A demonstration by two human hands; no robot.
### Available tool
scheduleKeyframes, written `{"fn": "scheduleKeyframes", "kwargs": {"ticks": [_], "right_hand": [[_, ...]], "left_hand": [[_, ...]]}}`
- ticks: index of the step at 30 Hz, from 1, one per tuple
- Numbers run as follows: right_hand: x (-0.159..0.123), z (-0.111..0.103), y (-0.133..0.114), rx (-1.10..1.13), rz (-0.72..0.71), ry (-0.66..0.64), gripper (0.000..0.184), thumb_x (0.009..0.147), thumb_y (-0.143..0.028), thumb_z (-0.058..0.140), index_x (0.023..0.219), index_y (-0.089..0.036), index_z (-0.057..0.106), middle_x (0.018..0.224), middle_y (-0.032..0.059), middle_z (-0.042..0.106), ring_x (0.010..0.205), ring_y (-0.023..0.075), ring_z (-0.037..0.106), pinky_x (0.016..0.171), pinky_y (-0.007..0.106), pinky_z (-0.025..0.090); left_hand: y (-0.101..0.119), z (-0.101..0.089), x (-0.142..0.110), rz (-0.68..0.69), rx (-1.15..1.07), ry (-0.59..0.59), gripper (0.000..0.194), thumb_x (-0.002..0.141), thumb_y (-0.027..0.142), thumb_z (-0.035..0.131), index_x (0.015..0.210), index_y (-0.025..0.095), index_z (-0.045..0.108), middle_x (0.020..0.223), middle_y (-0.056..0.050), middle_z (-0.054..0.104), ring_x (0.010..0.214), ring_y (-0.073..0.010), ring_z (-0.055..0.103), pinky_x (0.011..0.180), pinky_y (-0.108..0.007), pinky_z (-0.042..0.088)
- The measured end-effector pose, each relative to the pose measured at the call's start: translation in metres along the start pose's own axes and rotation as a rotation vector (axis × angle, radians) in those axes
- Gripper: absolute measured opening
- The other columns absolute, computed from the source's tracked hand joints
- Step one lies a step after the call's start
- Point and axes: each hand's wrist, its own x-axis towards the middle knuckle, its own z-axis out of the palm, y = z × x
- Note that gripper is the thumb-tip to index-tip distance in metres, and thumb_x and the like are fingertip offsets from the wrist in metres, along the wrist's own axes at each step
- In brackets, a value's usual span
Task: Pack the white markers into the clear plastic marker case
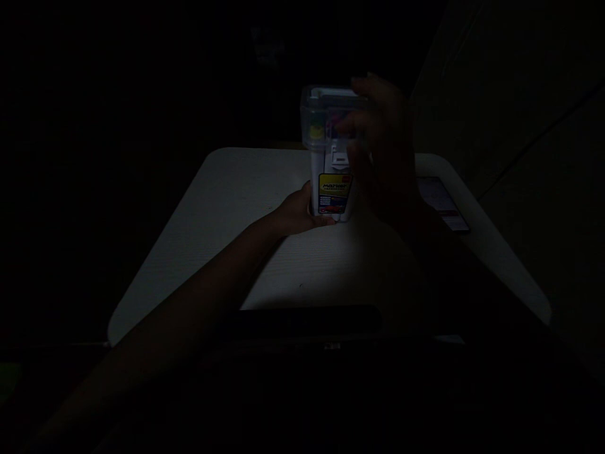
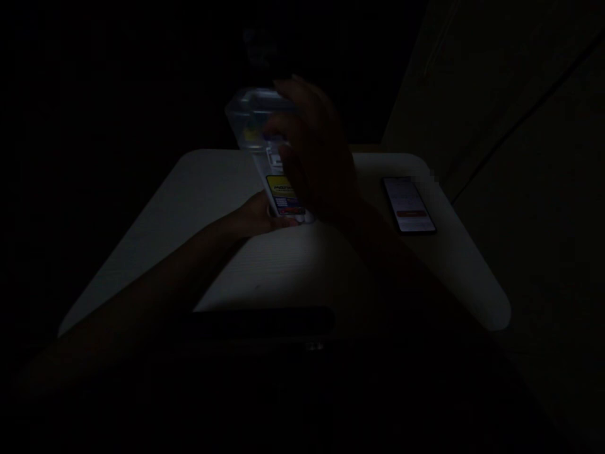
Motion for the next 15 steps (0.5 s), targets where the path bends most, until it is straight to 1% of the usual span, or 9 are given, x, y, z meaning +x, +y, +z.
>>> {"fn": "scheduleKeyframes", "kwargs": {"ticks": [2,4,6,7,10,12,15], "right_hand": [[0.005,-0.001,0.0,-0.012,0.012,0.022,0.036,0.097,-0.037,0.038,0.126,-0.034,0.059,0.159,-0.0001,0.047,0.154,0.0184,0.034,0.13,0.044,0.028],[0.013,-0.004,0.0,-0.025,0.025,0.048,0.042,0.097,-0.041,0.041,0.136,-0.03,0.055,0.161,0.0034,0.044,0.155,0.0192,0.032,0.131,0.043,0.026],[0.026,-0.009,0.003,-0.042,0.051,0.056,0.051,0.099,-0.043,0.041,0.145,-0.024,0.049,0.164,0.0059,0.04,0.156,0.0168,0.03,0.132,0.039,0.023],[0.033,-0.012,0.005,-0.042,0.071,0.048,0.053,0.1,-0.042,0.04,0.148,-0.021,0.048,0.164,0.0061,0.039,0.156,0.0141,0.029,0.131,0.035,0.023],[0.054,-0.017,0.011,-0.005,0.136,-0.021,0.055,0.103,-0.036,0.034,0.153,-0.014,0.042,0.167,0.0053,0.036,0.156,0.0075,0.027,0.13,0.024,0.019],[0.065,-0.017,0.015,0.026,0.166,-0.038,0.055,0.105,-0.034,0.031,0.156,-0.014,0.039,0.167,0.0025,0.035,0.156,0.0063,0.026,0.13,0.022,0.015],[0.074,-0.013,0.018,0.08,0.202,-0.034,0.053,0.107,-0.03,0.027,0.157,-0.014,0.035,0.166,0.0005,0.037,0.155,0.0043,0.027,0.13,0.019,0.015]], "left_hand": [[0.002,0.0,0.0,-0.03,0.017,-0.014,0.078,0.063,0.047,0.089,0.127,0.016,0.056,0.119,-0.014,0.072,0.112,-0.0316,0.07,0.104,-0.054,0.053],[0.003,0.001,0.001,-0.013,0.004,-0.022,0.078,0.062,0.045,0.089,0.126,0.015,0.056,0.118,-0.015,0.072,0.117,-0.0335,0.067,0.105,-0.055,0.051],[0.005,0.002,0.001,0.008,-0.002,-0.023,0.078,0.061,0.045,0.09,0.125,0.015,0.056,0.117,-0.015,0.072,0.121,-0.0347,0.066,0.107,-0.055,0.05],[0.005,0.003,0.001,0.011,0.002,-0.023,0.078,0.062,0.044,0.09,0.125,0.015,0.056,0.118,-0.015,0.072,0.121,-0.0348,0.065,0.107,-0.055,0.049],[0.006,0.004,0.0,-0.003,0.024,-0.013,0.076,0.062,0.044,0.089,0.123,0.015,0.056,0.12,-0.015,0.071,0.121,-0.0347,0.065,0.106,-0.056,0.049],[0.006,0.005,0.0,-0.013,0.022,-0.015,0.074,0.062,0.044,0.089,0.122,0.015,0.056,0.121,-0.016,0.071,0.121,-0.0347,0.065,0.106,-0.056,0.049],[0.007,0.005,-0.001,-0.001,-0.001,-0.024,0.072,0.062,0.044,0.088,0.12,0.015,0.056,0.119,-0.015,0.071,0.122,-0.0344,0.065,0.107,-0.056,0.048]]}}
